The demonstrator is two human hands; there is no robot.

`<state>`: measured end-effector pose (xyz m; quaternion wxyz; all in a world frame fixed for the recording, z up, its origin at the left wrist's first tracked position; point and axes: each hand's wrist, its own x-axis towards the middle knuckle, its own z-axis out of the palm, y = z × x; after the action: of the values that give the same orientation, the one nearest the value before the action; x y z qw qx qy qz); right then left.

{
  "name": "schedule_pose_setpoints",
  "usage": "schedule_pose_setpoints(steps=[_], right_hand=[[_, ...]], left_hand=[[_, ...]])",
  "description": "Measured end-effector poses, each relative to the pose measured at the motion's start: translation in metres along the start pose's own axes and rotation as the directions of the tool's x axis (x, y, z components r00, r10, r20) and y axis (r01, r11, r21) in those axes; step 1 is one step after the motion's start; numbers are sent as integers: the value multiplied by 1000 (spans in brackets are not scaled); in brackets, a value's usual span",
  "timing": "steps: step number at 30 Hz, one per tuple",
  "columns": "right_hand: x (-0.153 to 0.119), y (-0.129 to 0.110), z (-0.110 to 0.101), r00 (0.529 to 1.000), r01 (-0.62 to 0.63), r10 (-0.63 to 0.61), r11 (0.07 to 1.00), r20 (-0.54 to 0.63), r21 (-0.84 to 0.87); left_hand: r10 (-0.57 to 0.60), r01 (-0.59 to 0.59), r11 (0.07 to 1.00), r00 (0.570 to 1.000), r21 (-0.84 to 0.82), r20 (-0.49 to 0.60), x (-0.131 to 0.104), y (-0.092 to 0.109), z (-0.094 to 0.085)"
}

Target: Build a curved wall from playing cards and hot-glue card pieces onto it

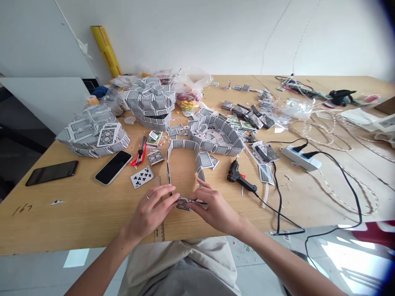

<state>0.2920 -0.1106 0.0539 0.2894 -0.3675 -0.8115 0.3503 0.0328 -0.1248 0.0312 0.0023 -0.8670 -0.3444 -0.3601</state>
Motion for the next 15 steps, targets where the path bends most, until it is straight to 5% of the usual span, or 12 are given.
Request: schedule_pose_setpoints(steps=[9,15], right_hand=[[-2,23,6,995,104,-104,987,4,-122],[0,40,4,995,73,-87,969,-51,-238]], left_hand=[[-201,184,962,977,-203,-65,-11,10,4],[-538,553,749,829,-366,150,-11,12,-3]])
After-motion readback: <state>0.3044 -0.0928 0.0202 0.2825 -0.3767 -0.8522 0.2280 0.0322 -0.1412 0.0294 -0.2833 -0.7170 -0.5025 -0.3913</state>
